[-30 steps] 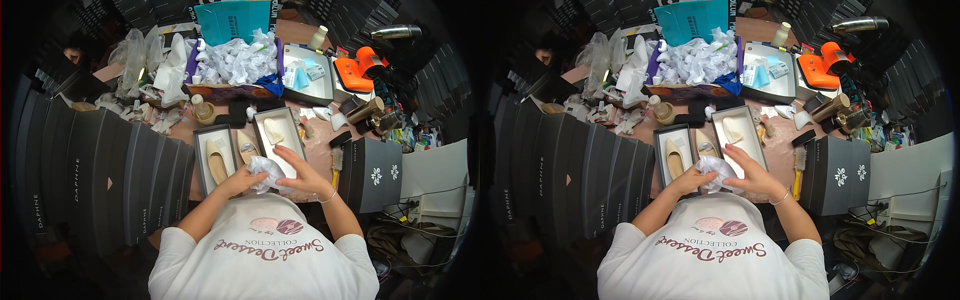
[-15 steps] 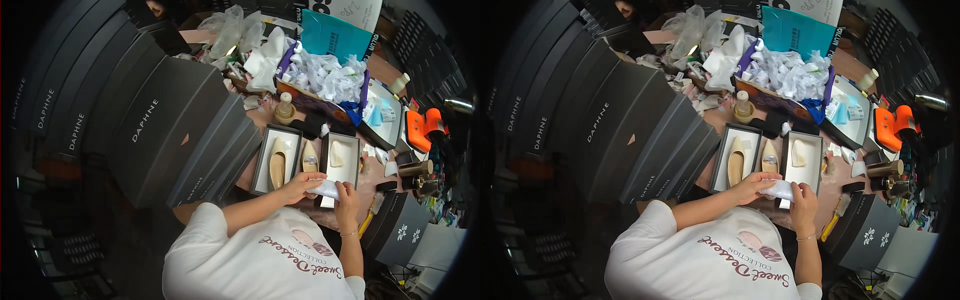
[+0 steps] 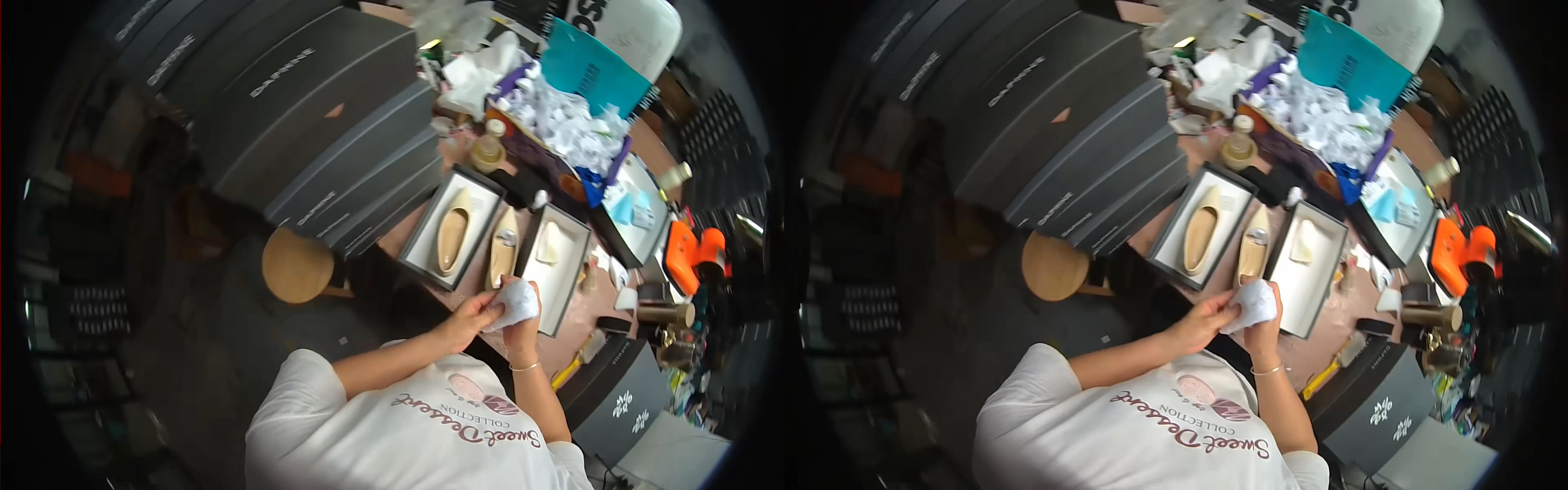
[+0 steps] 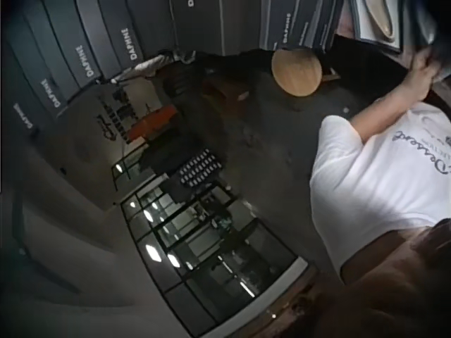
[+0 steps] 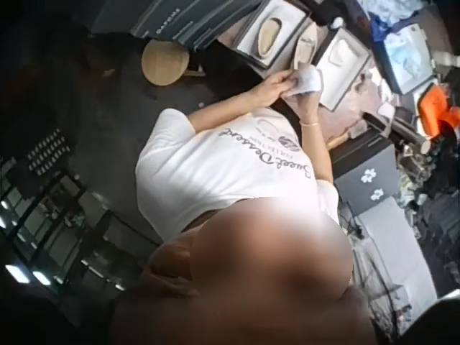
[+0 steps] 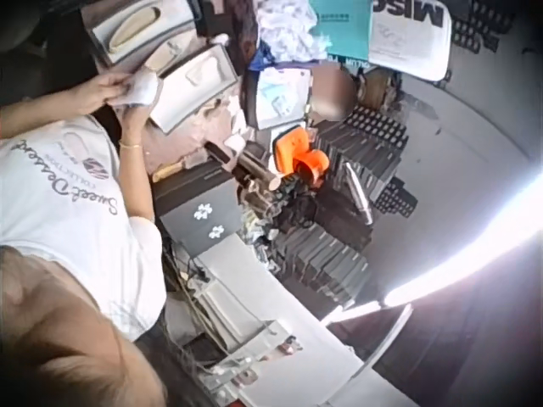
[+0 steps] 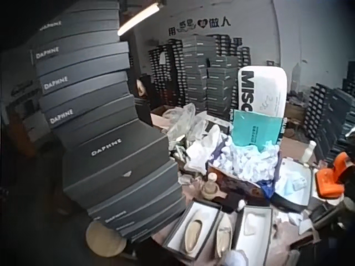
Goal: Wrapping individual shoes in tissue paper and placing them into shoe boxes for shipping.
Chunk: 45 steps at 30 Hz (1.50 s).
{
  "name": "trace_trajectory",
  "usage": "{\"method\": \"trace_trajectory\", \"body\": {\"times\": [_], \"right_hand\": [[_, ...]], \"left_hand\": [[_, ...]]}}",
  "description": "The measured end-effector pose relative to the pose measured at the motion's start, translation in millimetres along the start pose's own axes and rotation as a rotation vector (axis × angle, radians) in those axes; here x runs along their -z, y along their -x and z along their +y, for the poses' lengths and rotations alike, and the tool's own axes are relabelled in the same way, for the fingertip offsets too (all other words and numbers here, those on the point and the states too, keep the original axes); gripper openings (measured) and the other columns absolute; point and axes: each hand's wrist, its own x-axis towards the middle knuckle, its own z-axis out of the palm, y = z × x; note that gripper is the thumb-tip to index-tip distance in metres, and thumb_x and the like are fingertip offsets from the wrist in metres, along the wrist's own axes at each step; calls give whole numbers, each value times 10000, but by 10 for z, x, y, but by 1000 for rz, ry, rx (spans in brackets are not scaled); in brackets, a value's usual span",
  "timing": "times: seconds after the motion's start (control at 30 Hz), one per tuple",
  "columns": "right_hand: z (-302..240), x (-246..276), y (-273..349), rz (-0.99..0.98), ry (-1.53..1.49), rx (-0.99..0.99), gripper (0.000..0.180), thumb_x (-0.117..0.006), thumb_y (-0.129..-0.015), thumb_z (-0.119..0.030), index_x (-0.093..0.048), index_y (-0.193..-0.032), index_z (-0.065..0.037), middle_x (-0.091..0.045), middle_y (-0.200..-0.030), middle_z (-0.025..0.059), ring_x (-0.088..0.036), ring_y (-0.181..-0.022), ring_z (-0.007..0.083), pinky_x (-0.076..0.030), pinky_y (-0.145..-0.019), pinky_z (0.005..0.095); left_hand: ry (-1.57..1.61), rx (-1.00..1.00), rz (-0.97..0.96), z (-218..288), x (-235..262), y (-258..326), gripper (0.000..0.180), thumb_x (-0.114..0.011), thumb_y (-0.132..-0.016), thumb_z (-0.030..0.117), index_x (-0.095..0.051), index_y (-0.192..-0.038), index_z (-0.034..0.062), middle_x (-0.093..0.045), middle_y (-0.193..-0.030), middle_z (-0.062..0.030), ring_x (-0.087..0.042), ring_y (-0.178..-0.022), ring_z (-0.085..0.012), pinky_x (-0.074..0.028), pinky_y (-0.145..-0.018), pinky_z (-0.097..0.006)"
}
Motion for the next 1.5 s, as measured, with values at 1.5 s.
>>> {"method": "trace_trajectory", "body": {"times": [1.5], "right_hand": [[319,-1104,896,-960,1436,-381,398,-665,-773,-131,-543,-1132,-12,-646,-994,209,-633,-966,337,-495,-815,376]], "left_hand": [[492,-480,1604,37,4685,2164,769,-663,-857,181,-136,-1398,38,-339,-1396,-175,-475,-1202,-336,-463,-956,-480]]}}
